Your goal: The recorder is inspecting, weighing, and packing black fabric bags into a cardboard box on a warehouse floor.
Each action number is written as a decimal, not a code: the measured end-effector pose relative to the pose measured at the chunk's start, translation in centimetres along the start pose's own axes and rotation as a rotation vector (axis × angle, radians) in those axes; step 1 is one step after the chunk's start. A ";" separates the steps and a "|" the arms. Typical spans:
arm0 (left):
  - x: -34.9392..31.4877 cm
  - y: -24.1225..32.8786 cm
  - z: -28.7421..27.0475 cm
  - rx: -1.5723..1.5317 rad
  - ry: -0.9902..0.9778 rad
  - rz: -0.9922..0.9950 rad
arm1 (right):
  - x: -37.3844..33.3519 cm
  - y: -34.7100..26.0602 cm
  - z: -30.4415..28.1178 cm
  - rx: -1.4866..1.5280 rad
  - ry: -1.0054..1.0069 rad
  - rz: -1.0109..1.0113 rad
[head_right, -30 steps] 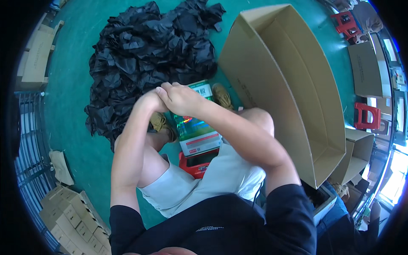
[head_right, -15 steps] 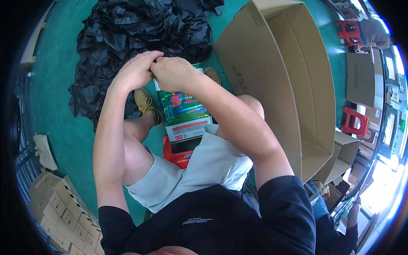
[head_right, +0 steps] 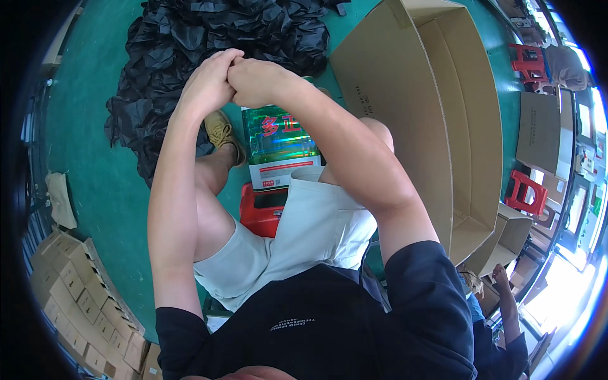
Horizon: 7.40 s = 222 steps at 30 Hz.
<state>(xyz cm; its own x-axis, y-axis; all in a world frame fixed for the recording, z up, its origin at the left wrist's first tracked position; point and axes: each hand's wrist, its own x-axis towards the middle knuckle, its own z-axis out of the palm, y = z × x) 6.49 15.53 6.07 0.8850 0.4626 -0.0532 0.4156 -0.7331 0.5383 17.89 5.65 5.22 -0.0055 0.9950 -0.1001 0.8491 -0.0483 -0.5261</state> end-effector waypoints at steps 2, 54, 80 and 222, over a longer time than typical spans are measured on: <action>0.2 -0.1 0.3 0.009 0.011 -0.009 | 0.3 0.2 0.1 0.004 0.029 0.009; 15.3 -10.0 15.9 0.439 -0.466 -0.318 | -6.5 3.1 -3.3 -0.041 -0.268 0.532; 22.8 -10.6 20.3 0.081 0.070 -0.231 | -7.6 2.1 -0.1 -0.163 -0.104 0.379; 5.6 -1.0 -5.9 -1.928 0.028 -0.138 | -5.2 6.6 -7.8 1.417 0.377 0.186</action>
<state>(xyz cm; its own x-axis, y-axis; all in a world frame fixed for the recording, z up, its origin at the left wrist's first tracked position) 9.78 21.79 10.20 0.8601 0.4815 -0.1686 -0.3020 0.7470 0.5923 27.62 0.82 8.86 0.3658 0.9179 -0.1537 -0.3911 0.0018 -0.9203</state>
